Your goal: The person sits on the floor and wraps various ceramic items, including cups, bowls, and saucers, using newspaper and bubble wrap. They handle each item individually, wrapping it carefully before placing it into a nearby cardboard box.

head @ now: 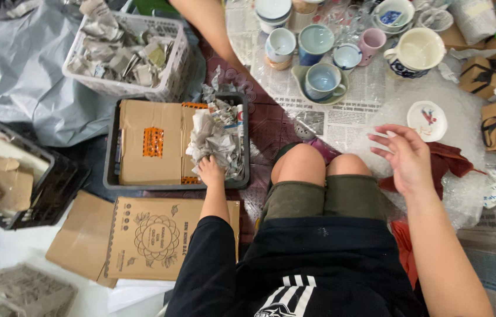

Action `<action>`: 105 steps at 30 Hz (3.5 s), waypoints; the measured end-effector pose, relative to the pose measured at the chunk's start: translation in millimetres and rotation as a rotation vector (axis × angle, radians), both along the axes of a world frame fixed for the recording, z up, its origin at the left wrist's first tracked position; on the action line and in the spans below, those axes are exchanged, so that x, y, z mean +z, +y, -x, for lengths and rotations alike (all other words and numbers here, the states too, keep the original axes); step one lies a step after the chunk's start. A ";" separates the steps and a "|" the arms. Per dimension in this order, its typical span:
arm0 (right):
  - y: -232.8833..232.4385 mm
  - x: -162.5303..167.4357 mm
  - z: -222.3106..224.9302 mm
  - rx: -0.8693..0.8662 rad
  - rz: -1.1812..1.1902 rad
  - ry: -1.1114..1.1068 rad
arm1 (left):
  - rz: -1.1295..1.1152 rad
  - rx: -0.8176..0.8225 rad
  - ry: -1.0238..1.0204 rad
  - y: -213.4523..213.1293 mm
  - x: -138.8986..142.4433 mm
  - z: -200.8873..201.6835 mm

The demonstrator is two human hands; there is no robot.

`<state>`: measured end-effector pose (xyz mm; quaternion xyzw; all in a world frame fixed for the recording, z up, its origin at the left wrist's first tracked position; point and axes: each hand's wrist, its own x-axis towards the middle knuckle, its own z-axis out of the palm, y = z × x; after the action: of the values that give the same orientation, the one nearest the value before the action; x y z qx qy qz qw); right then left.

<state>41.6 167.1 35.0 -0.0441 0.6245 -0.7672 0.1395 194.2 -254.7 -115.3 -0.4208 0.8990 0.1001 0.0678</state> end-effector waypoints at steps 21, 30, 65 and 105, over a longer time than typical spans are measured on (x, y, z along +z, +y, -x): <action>35.3 -43.0 69.5 -0.453 -0.244 -0.162 | -0.373 -0.506 0.896 8.1 73.0 43.6; 7.3 -21.0 76.2 -0.255 -0.518 -0.193 | -0.838 -0.800 0.870 171.3 114.6 107.0; 141.8 60.5 22.9 -0.699 -0.232 0.474 | -1.997 0.214 1.004 277.5 44.0 112.8; 44.2 -55.7 -30.9 0.250 -1.209 1.104 | -1.974 -0.089 0.952 297.1 35.2 110.4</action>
<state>72.5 211.3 -20.7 -0.4011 0.8984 -0.1460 -0.1034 83.8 42.3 -80.1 -0.0667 0.3717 0.9257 0.0244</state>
